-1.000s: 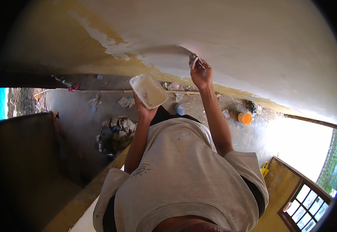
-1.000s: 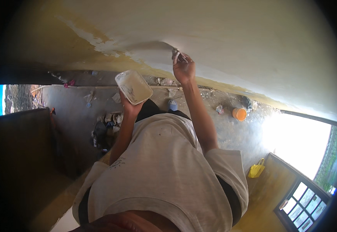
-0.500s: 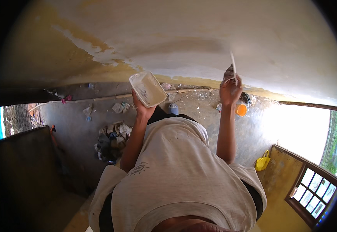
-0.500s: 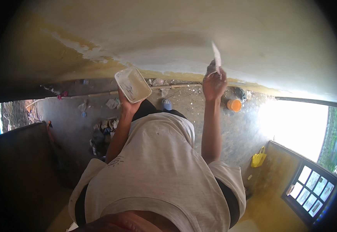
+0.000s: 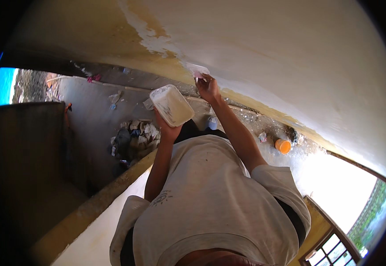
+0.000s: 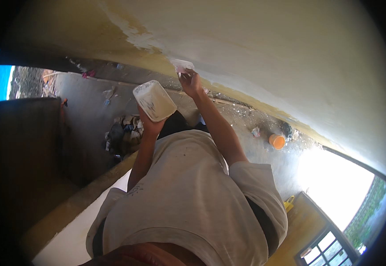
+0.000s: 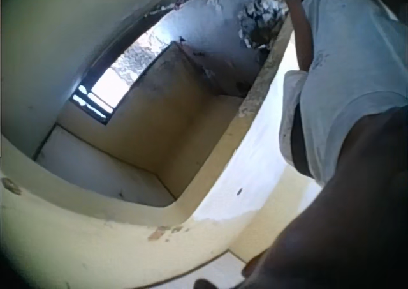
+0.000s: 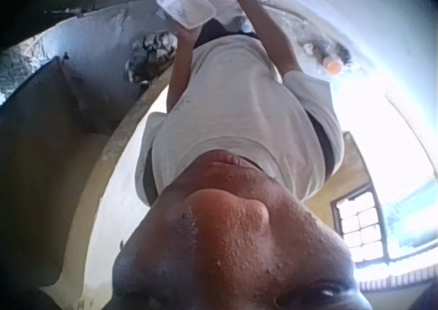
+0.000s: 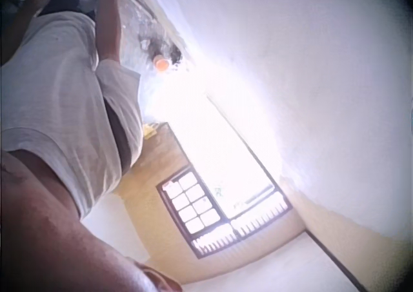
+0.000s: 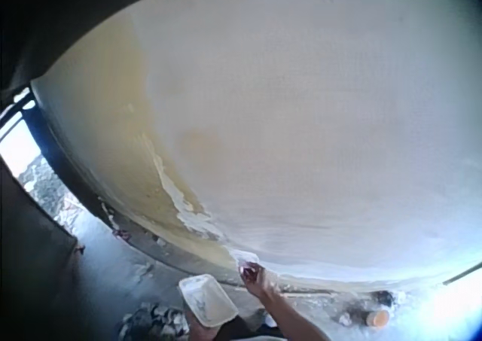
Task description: The person patches a damaged wall by dipping a putty knife into a container of white compound and spreading it over the surface of the wall.
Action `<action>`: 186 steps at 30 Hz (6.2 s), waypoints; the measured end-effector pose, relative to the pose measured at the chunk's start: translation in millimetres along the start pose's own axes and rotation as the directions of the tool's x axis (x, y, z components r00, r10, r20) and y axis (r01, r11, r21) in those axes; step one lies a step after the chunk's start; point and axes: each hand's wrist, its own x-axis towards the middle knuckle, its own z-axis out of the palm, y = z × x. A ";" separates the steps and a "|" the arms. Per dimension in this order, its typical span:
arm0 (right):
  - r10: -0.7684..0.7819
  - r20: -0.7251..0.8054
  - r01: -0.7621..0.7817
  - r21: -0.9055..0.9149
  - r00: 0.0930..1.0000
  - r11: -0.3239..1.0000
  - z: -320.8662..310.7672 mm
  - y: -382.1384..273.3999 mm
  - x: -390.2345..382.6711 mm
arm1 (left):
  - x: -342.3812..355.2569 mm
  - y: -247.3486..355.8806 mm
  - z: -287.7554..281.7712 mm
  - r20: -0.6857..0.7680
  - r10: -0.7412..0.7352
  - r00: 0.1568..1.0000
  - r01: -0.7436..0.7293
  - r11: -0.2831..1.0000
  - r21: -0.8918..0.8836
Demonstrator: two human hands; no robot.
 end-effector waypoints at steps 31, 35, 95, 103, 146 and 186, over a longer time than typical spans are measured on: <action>-0.696 0.345 0.403 0.621 0.630 0.672 85.5 -120.2 -297.9 | 19.4 -1.4 24.5 0.222 -0.292 0.930 0.280 0.956 0.083; -0.645 0.262 0.589 0.266 0.718 0.763 69.0 -95.4 -270.4 | 27.6 -4.0 9.9 0.224 -0.300 0.927 0.298 0.954 0.045; -0.258 0.110 0.276 -0.222 0.960 0.935 132.7 83.9 -54.2 | 81.3 172.1 -55.8 0.098 0.009 0.995 -0.006 1.000 -0.030; -0.221 0.270 0.191 0.130 0.937 0.973 233.2 25.9 -51.1 | 84.0 174.4 -49.1 0.107 -0.052 0.993 0.058 0.997 -0.053; -0.090 0.158 0.086 0.031 0.983 0.996 113.4 80.2 -24.4 | 83.6 127.8 -39.3 0.166 -0.096 0.981 0.097 0.995 0.002; -0.225 0.023 0.225 0.006 0.974 0.974 -37.1 -100.2 -175.7 | -20.3 -74.6 0.4 0.087 -0.084 0.993 0.081 0.996 0.027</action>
